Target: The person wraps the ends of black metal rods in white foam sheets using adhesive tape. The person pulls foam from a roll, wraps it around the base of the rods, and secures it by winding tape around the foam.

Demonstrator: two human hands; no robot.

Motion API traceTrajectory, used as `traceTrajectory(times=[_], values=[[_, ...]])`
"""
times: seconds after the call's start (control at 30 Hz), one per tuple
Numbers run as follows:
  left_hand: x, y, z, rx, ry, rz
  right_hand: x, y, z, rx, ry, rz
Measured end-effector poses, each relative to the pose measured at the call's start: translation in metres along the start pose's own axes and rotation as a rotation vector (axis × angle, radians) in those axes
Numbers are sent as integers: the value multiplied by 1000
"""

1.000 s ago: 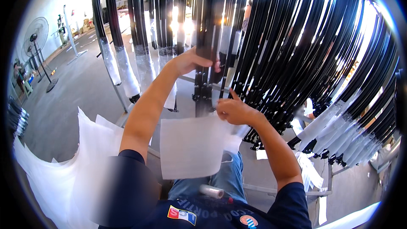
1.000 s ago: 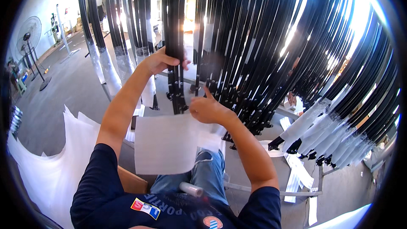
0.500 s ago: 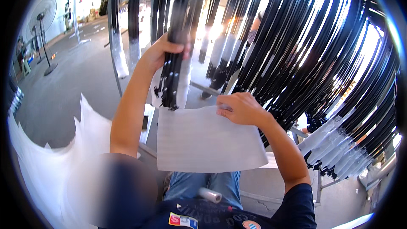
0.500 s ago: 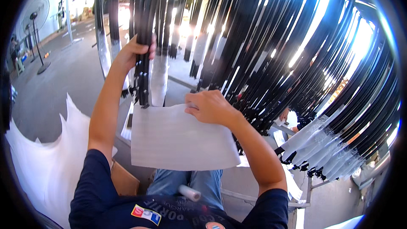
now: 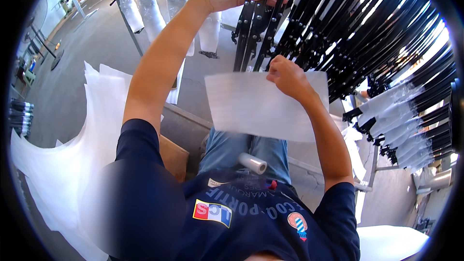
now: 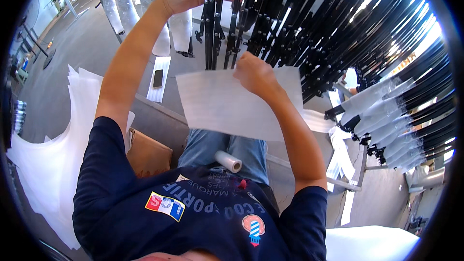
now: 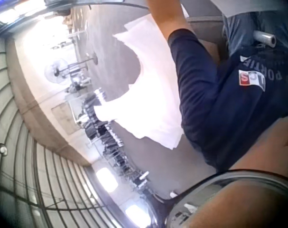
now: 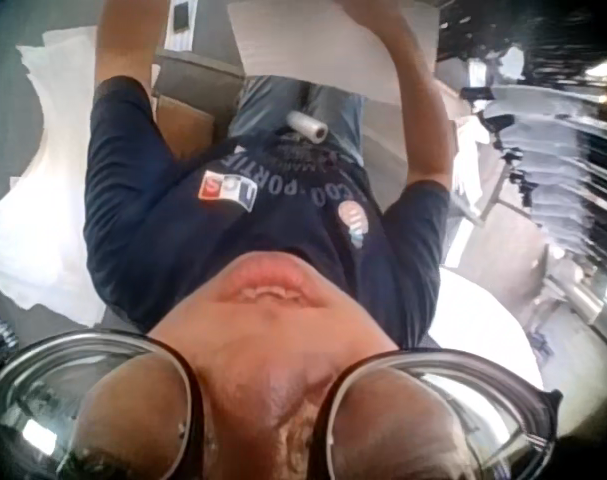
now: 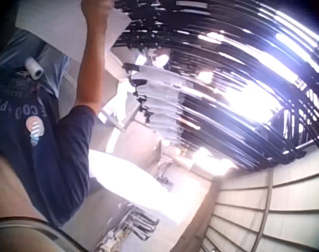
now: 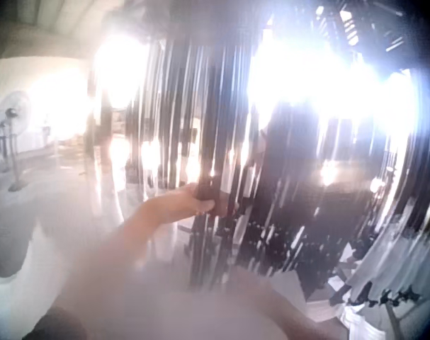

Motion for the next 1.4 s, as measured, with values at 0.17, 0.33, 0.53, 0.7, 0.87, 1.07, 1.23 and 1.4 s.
traceTrajectory(times=[0.17,0.33,0.53,0.7,0.87,1.07,1.23,1.4], values=[[4,-11,17,-86,-133,-273,8,26,6,494,128,-29],[7,-19,20,160,16,-184,13,32,27,1116,53,-21],[-7,-56,27,27,135,-253,19,32,36,927,176,-68],[-7,-75,23,17,189,-167,14,33,34,1035,184,-53],[-8,-77,24,-13,298,-198,11,35,38,1153,128,-16],[-20,-81,29,-132,251,-198,10,45,39,1275,185,-91],[-21,-90,27,-35,244,-123,14,32,43,1131,172,-51],[-22,-99,24,-144,71,-151,13,31,37,1017,145,-99]])
Point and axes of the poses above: each hand's wrist, its own x-axis towards the middle knuckle, its own z-axis out of the palm, y = z × x, the point moved 7 cm from there along x, towards the middle knuckle, and after that the axes turned 2 degrees about -z, right-handed, at the moved point
